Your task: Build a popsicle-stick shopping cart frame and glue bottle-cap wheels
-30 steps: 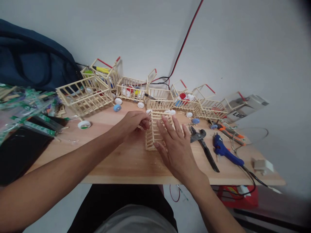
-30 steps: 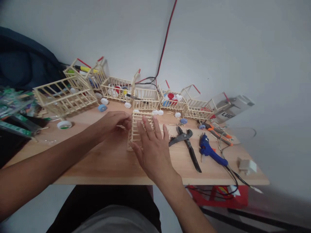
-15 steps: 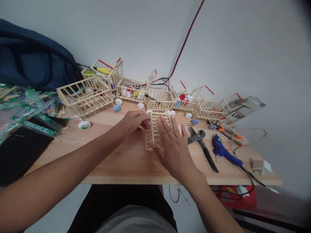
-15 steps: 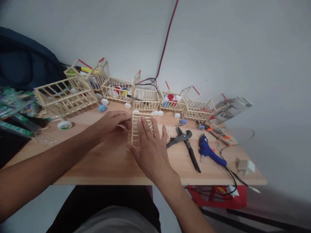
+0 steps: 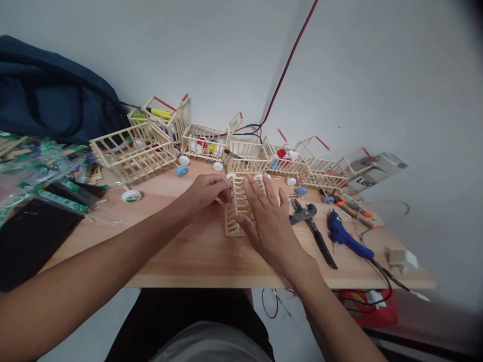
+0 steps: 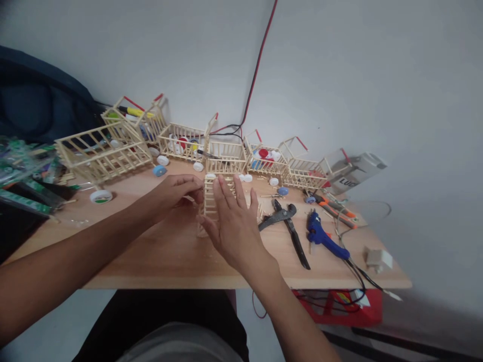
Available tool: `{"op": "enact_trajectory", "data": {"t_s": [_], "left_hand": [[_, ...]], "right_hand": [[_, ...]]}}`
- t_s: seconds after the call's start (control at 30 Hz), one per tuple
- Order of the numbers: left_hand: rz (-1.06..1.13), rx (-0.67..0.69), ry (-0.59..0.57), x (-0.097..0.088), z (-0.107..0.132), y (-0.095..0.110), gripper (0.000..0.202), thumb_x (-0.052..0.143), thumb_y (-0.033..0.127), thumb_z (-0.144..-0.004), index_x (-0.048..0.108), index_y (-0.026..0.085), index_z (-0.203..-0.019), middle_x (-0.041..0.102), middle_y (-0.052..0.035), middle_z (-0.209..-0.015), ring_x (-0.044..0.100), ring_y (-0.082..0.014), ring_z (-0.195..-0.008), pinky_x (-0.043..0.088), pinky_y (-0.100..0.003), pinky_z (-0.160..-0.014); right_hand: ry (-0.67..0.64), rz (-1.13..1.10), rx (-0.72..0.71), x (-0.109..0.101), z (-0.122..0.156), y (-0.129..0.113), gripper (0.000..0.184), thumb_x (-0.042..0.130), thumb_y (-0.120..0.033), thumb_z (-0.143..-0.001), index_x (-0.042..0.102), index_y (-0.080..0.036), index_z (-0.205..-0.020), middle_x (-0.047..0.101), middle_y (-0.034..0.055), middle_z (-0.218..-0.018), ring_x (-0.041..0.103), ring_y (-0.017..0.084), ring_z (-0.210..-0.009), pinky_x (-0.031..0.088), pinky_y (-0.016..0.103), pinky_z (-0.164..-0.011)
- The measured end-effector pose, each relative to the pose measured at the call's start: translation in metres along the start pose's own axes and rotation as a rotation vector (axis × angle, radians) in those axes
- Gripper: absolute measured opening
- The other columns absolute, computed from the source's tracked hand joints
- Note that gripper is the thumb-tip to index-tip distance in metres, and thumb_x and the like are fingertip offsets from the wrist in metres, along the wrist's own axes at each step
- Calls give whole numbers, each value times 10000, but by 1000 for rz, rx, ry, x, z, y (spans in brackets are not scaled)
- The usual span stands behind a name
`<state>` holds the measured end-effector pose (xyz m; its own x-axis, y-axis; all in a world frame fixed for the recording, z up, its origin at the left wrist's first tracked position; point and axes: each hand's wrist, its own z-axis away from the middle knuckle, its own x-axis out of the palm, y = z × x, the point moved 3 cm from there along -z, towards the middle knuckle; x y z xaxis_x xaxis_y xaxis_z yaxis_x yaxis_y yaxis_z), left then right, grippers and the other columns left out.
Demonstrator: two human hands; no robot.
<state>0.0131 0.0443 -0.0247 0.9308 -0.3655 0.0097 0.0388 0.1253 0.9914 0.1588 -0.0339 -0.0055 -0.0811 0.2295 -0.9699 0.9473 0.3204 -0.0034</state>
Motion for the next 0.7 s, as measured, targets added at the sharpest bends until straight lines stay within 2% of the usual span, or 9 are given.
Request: {"op": "enact_trajectory", "data": {"t_s": [0.27, 0.47, 0.7], "left_hand": [[5, 10, -6, 0, -2, 0, 242, 611, 356, -762, 575, 152, -638, 624, -13, -634, 551, -113, -587, 365, -219, -529], [-4, 4, 4, -1, -2, -2, 232, 609, 348, -767, 581, 148, -655, 626, -11, -652, 549, -104, -596, 372, -211, -535], [-2, 22, 8, 0, -1, 0, 217, 639, 344, -737, 593, 148, -655, 617, -9, -643, 544, -106, -596, 388, -213, -541]], "right_hand": [[2, -8, -16, 6, -8, 2, 637, 288, -502, -991, 207, -201, -1547, 251, 62, -1601, 89, 299, -1498, 144, 636, -1139], [-8, 28, -17, 2, 9, 2, 665, 300, -495, -985, 191, -156, -1546, 184, 52, -1619, 2, 302, -1502, 136, 635, -1146], [-46, 44, -44, 4, 25, -5, 680, 339, -487, -973, 214, -133, -1541, 189, 58, -1616, 9, 332, -1497, 118, 657, -1143]]}}
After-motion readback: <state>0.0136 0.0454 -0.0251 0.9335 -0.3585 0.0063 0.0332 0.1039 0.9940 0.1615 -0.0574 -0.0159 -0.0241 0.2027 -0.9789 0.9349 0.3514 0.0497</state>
